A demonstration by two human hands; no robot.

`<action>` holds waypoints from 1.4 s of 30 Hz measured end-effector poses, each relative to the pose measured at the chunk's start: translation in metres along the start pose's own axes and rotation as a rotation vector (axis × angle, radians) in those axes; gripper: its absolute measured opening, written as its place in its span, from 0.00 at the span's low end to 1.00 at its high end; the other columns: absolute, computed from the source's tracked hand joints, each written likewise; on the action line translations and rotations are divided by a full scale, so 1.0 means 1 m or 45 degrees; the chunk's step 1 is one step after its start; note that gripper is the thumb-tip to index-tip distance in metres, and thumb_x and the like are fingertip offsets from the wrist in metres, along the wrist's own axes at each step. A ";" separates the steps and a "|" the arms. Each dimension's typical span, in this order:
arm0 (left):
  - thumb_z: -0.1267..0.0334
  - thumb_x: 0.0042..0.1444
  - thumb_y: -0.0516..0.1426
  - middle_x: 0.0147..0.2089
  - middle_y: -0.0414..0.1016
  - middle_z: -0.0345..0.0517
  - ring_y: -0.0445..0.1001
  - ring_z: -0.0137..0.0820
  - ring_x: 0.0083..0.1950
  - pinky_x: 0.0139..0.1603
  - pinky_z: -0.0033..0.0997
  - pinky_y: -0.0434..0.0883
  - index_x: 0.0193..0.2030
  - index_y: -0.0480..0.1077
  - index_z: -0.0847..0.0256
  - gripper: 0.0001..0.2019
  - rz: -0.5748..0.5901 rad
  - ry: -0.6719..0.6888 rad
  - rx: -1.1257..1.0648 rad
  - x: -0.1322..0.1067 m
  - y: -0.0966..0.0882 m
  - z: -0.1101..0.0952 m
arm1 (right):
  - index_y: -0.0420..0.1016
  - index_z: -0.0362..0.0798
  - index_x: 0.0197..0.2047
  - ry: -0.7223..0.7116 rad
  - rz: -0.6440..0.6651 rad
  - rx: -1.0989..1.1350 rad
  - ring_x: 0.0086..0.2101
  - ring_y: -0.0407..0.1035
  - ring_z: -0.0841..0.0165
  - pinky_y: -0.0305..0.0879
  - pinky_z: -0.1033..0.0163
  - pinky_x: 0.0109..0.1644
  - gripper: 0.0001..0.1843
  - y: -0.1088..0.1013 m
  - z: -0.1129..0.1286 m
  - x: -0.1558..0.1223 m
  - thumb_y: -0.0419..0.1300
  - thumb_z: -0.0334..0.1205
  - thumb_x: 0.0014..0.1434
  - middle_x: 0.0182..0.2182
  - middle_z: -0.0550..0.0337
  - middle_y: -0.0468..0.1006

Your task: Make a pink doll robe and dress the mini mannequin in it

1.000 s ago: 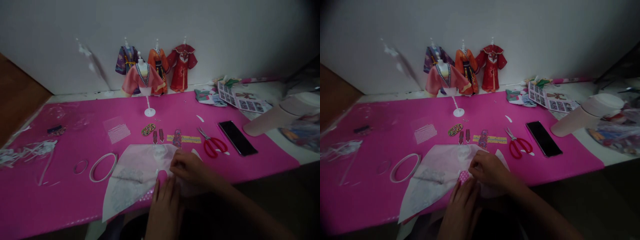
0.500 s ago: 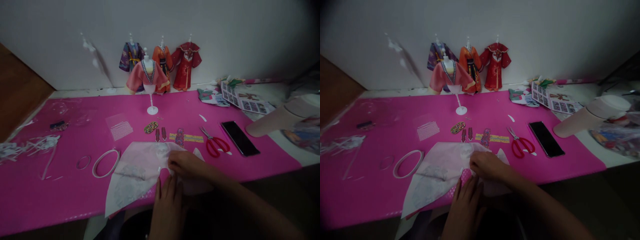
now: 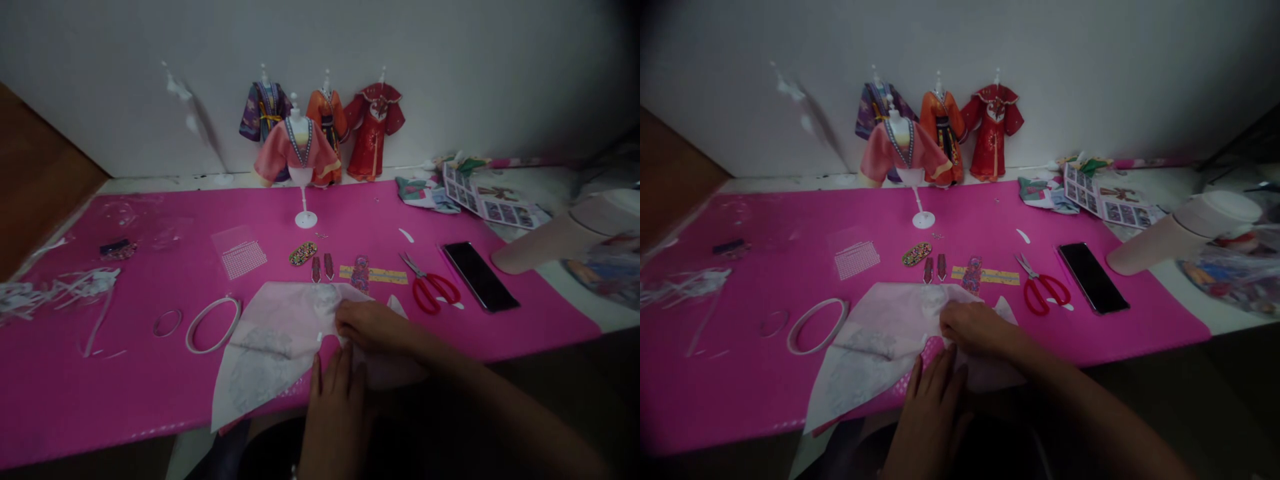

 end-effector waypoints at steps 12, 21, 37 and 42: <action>0.67 0.54 0.62 0.65 0.69 0.63 0.68 0.55 0.65 0.62 0.71 0.63 0.59 0.69 0.63 0.24 0.022 0.004 -0.006 0.000 -0.001 0.000 | 0.71 0.47 0.34 -0.014 0.012 -0.062 0.33 0.65 0.69 0.50 0.64 0.32 0.06 -0.002 0.001 0.003 0.55 0.31 0.63 0.36 0.59 0.75; 0.71 0.51 0.62 0.65 0.68 0.64 0.67 0.56 0.65 0.62 0.70 0.63 0.59 0.68 0.64 0.26 0.029 0.023 0.022 0.000 -0.002 -0.001 | 0.73 0.46 0.35 -0.013 0.014 -0.093 0.34 0.67 0.69 0.51 0.64 0.33 0.06 0.000 0.001 0.004 0.56 0.30 0.62 0.36 0.58 0.76; 0.72 0.50 0.62 0.66 0.67 0.66 0.68 0.56 0.65 0.61 0.70 0.64 0.59 0.69 0.65 0.27 -0.003 0.051 0.037 0.000 -0.004 0.001 | 0.73 0.46 0.36 -0.037 0.026 -0.114 0.35 0.66 0.68 0.53 0.64 0.34 0.06 0.004 -0.003 0.007 0.56 0.31 0.62 0.37 0.57 0.76; 0.74 0.49 0.62 0.65 0.68 0.67 0.68 0.56 0.65 0.61 0.70 0.64 0.59 0.69 0.66 0.27 0.009 0.065 0.060 0.001 -0.005 0.000 | 0.73 0.47 0.35 -0.067 0.025 -0.095 0.35 0.66 0.68 0.52 0.64 0.34 0.06 0.002 -0.003 0.007 0.56 0.31 0.62 0.36 0.59 0.76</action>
Point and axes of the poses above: each hand's wrist, its own x-axis towards the middle knuckle, its own y-axis out of the palm, z = x × y, the point moved 2 cm from there along x, towards the middle knuckle
